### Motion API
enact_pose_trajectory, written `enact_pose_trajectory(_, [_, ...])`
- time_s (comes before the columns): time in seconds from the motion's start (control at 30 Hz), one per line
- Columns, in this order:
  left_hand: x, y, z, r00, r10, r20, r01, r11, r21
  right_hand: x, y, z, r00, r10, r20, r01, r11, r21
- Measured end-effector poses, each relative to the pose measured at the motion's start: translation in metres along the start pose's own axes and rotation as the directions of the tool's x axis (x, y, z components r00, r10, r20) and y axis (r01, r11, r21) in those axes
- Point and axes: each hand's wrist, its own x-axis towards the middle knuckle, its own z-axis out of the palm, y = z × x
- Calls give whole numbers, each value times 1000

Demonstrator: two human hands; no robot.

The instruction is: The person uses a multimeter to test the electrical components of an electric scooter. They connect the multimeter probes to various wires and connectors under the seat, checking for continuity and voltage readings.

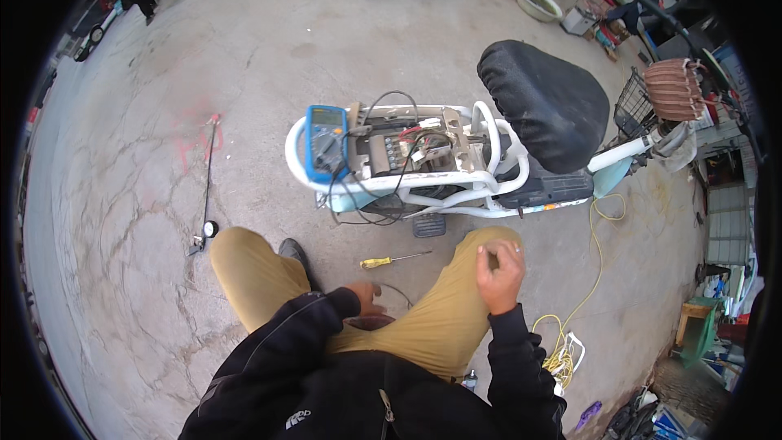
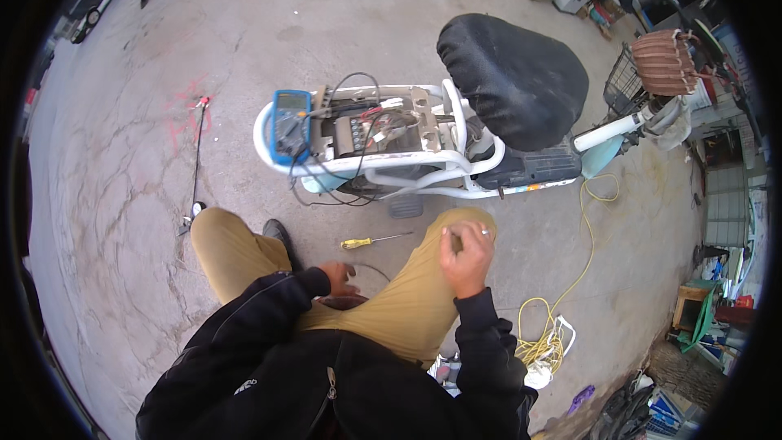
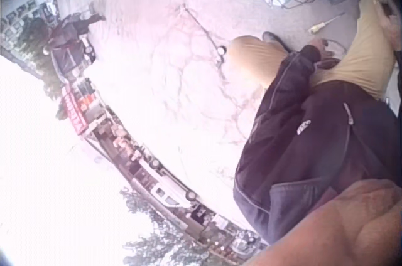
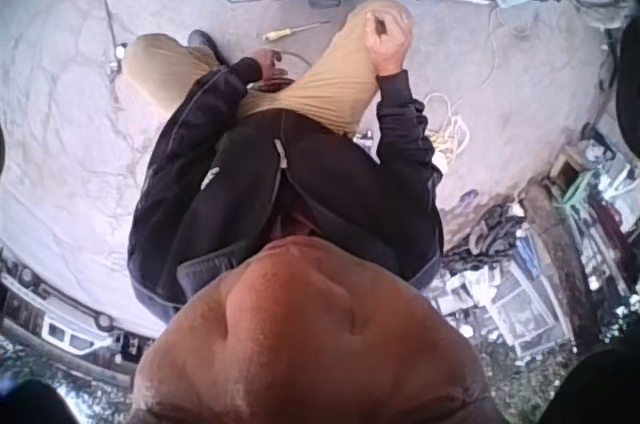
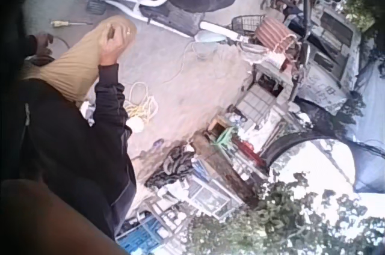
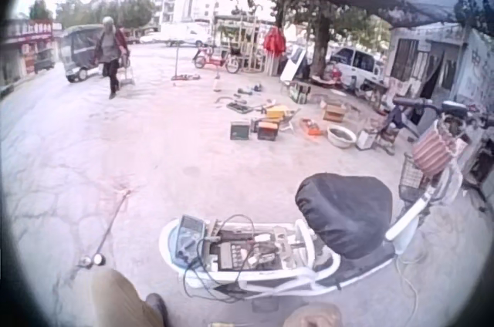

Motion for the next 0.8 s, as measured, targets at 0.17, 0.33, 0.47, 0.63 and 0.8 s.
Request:
enact_pose_trajectory(0.17, [-19, 14, -68, 930, 69, -360, -102, 992, -74, 14, -45, -2, 991, 101, -90, -78, 970, 229])
enact_pose_trajectory(0.33, [-44, 60, -139, 754, 234, -614, -260, 964, 48, 54, -105, -10, 989, -11, -145, 58, 943, 327])
enact_pose_trajectory(0.47, [-43, 97, -177, 530, 482, -697, -461, 854, 240, 115, -134, -5, 968, -99, -230, 193, 880, 434])
enact_pose_trajectory(0.63, [-8, 124, -205, 253, 779, -573, -618, 586, 524, 229, -140, 6, 957, 16, 289, -209, 728, 653])
enact_pose_trajectory(0.8, [29, 142, -218, 130, 897, -423, -691, 388, 611, 280, -137, 50, 792, -105, 601, -84, 957, 277])
